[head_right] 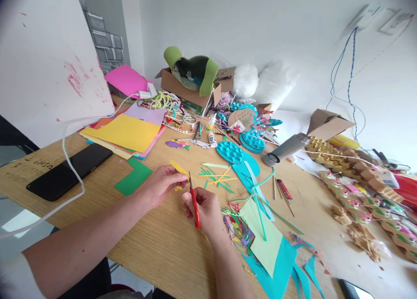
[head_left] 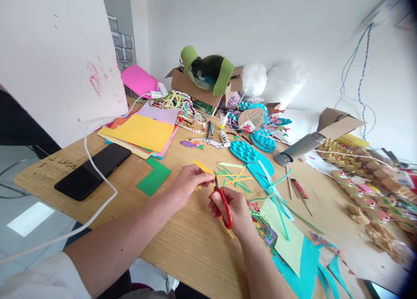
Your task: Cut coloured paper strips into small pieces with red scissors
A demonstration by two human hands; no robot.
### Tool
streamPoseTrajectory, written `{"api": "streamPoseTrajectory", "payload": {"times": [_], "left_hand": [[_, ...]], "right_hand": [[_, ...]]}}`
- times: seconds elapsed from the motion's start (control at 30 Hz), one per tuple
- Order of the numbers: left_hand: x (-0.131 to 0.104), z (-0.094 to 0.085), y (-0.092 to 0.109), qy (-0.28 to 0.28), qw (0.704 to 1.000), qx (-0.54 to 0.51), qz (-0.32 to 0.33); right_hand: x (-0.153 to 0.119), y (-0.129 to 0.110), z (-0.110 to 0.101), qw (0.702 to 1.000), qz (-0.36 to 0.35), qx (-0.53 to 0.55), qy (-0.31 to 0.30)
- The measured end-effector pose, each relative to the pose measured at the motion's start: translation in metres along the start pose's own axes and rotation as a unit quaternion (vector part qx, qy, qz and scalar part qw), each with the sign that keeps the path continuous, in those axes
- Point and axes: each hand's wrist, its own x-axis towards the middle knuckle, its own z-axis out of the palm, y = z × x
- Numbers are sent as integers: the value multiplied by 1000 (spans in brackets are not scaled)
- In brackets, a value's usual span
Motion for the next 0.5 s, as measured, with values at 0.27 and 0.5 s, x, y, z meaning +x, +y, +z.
{"api": "streamPoseTrajectory", "payload": {"times": [0.27,0.5], "left_hand": [[0,0,-2,-5,1000,1,0],[1,0,-5,3,1000,16,0]], "right_hand": [[-1,0,0,1000,-14,-6,-4],[-1,1,0,1000,-18,-2,-3]]}}
